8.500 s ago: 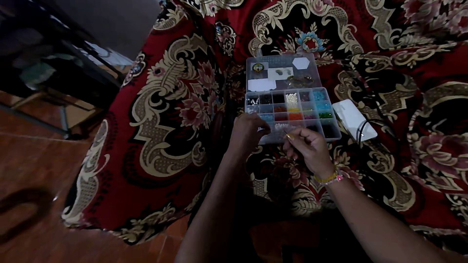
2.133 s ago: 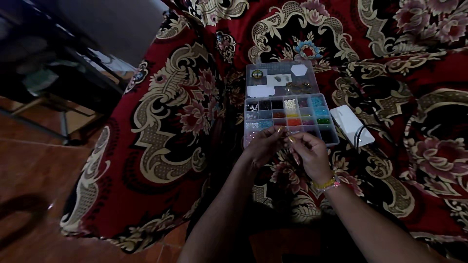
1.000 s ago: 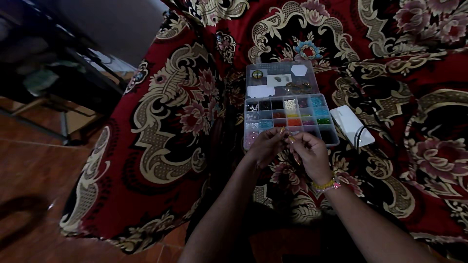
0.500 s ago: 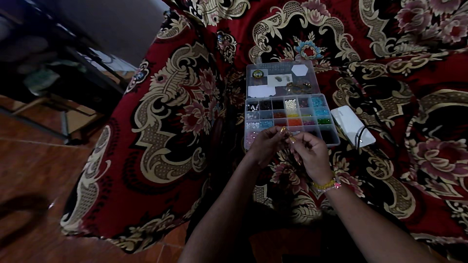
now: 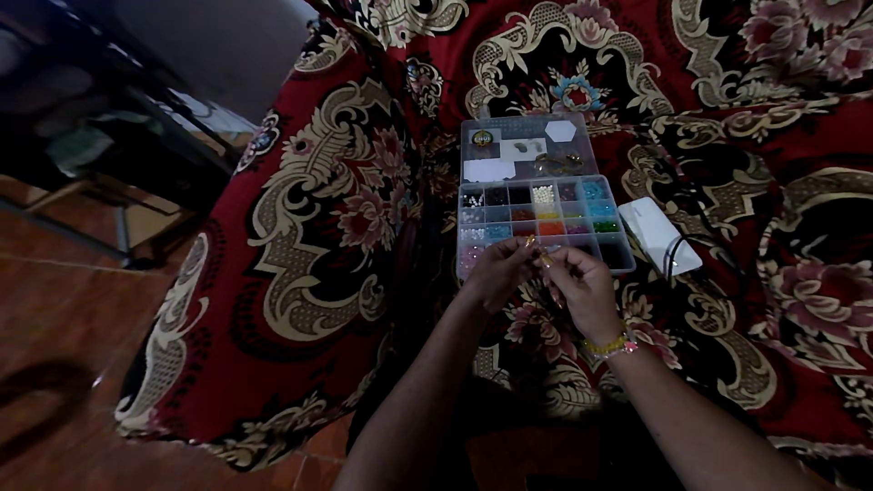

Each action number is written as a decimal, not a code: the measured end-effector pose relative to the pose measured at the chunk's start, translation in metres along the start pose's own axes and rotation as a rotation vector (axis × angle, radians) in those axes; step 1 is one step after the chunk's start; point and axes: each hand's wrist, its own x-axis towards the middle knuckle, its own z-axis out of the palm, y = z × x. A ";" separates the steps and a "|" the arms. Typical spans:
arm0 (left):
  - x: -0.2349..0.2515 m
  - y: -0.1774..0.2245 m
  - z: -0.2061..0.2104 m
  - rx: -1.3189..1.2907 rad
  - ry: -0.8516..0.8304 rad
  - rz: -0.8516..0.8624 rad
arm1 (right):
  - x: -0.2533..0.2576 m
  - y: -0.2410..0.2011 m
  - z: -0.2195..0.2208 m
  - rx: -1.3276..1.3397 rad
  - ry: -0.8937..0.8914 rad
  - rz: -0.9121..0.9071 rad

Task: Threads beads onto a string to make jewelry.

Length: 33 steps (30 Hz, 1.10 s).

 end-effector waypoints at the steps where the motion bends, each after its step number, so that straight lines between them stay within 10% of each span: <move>1: 0.000 0.000 0.000 0.001 0.001 0.000 | 0.000 0.000 0.000 0.000 0.000 0.001; 33: 0.000 -0.001 0.001 0.000 0.006 0.000 | 0.000 0.000 0.000 -0.010 -0.001 0.003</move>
